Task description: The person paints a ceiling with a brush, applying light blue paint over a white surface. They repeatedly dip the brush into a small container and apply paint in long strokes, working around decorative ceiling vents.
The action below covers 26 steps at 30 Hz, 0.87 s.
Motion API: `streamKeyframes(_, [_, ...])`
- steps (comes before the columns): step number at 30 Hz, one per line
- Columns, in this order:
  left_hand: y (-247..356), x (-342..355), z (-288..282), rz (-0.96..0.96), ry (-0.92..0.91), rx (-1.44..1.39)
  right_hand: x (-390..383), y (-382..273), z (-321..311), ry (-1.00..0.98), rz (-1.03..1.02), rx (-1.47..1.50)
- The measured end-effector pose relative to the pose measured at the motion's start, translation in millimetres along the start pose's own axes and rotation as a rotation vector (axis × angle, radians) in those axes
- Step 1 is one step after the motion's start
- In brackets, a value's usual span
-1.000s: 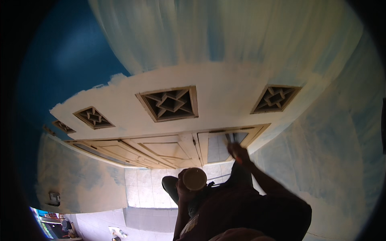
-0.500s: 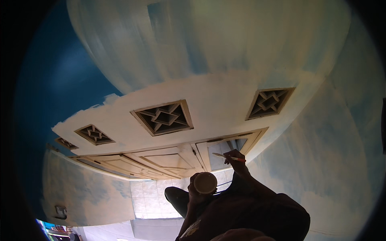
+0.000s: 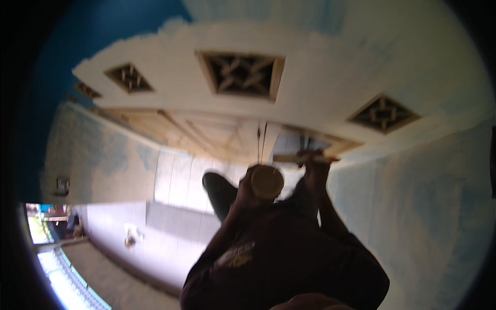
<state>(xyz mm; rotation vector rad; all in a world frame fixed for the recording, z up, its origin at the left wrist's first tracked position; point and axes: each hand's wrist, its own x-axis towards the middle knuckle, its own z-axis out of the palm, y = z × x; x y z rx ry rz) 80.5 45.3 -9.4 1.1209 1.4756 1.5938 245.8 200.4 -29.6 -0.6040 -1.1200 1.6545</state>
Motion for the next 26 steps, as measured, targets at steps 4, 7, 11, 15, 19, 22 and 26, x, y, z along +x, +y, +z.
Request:
streamKeyframes(4, [-4,-3,4,0.15,-0.063,0.118,-17,-44,-3,-0.118,-0.059,-0.266])
streamKeyframes(7, [-7,-8,3,0.206,-0.1,0.12,-20,-46,-5,-0.27,-0.157,-0.517])
streamKeyframes(11, [-8,-7,4,0.255,-0.114,0.1,-24,-63,-6,-0.458,-0.125,-0.557])
streamKeyframes(15, [-1,-2,4,0.311,-0.12,0.135,-24,-62,-13,-0.634,-0.205,-0.567])
streamKeyframes(19, [-6,0,5,0.326,-0.102,0.087,-16,-92,23,-0.825,-0.19,-0.602])
streamKeyframes(22, [-1,5,3,0.358,-0.15,0.114,-22,-97,29,-0.813,0.032,-0.759])
streamKeyframes(26, [6,2,5,0.274,-0.179,0.182,-15,-90,36,-0.908,-0.08,-0.8])
